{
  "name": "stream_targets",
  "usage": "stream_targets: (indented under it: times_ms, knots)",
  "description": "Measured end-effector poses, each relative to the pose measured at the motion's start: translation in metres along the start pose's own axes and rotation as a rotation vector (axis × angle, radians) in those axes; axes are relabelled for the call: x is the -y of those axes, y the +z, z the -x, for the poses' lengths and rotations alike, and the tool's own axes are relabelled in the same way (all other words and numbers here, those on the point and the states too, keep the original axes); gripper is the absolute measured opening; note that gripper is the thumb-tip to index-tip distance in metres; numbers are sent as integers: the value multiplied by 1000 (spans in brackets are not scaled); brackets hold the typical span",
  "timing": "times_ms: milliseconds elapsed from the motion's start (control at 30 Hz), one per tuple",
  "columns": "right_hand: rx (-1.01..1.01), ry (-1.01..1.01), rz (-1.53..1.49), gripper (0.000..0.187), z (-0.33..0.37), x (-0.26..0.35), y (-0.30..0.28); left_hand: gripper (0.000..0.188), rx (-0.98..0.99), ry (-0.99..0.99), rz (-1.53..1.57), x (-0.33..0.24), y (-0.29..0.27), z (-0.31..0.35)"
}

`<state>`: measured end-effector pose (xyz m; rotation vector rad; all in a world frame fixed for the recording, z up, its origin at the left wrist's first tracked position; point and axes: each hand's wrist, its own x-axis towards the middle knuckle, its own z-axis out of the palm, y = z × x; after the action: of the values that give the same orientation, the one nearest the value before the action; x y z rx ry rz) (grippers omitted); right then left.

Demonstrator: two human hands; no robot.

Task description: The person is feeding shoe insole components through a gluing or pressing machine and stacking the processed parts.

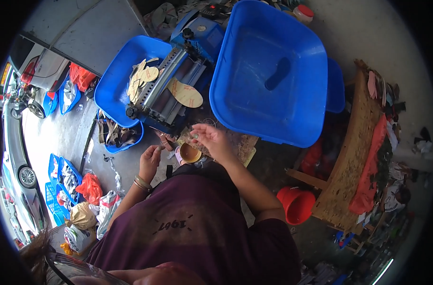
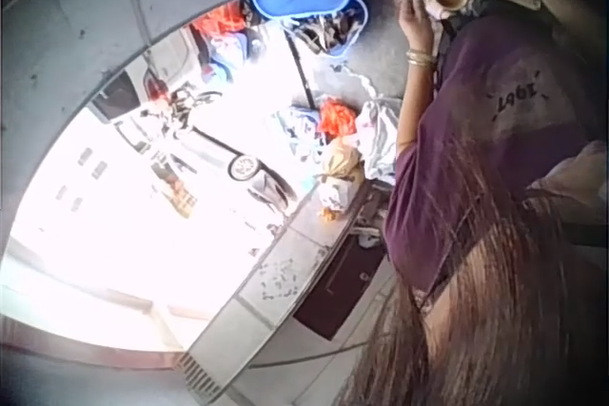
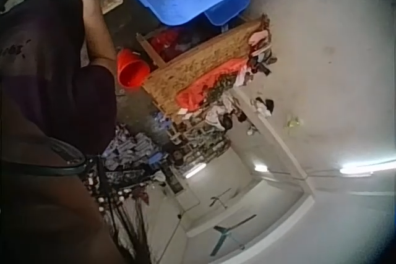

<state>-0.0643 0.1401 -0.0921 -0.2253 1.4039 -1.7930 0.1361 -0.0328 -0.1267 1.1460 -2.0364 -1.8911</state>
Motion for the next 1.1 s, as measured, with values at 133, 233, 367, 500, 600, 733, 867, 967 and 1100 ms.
stream_targets:
  times_ms: [133,233,367,500,600,733,867,967,1100]
  knots:
    - [-428,-345,235,35,-57,78,-99,29,-20,-49,98,24,-10,5]
    - [-759,-42,348,76,-135,59,-234,44,-77,-61,-92,33,-7,15]
    - [-1136,147,549,107,-171,27,-353,49,-99,-110,-120,34,-4,29]
    - [-1022,309,987,89,-235,4,-243,49,-344,-276,-125,63,-29,94]
    - [-938,72,510,58,-230,10,-363,48,-279,-326,-64,77,-31,98]
    - [-986,178,255,36,-243,11,-364,48,-302,-311,-56,103,-50,102]
    - [-1053,255,201,38,-228,5,-323,48,-233,-301,-92,145,-90,91]
    - [-1050,276,323,42,-225,4,-305,47,-247,-400,-158,169,-128,99]
    - [-1066,129,272,39,-208,-6,-344,44,-292,-515,-135,195,-171,126]
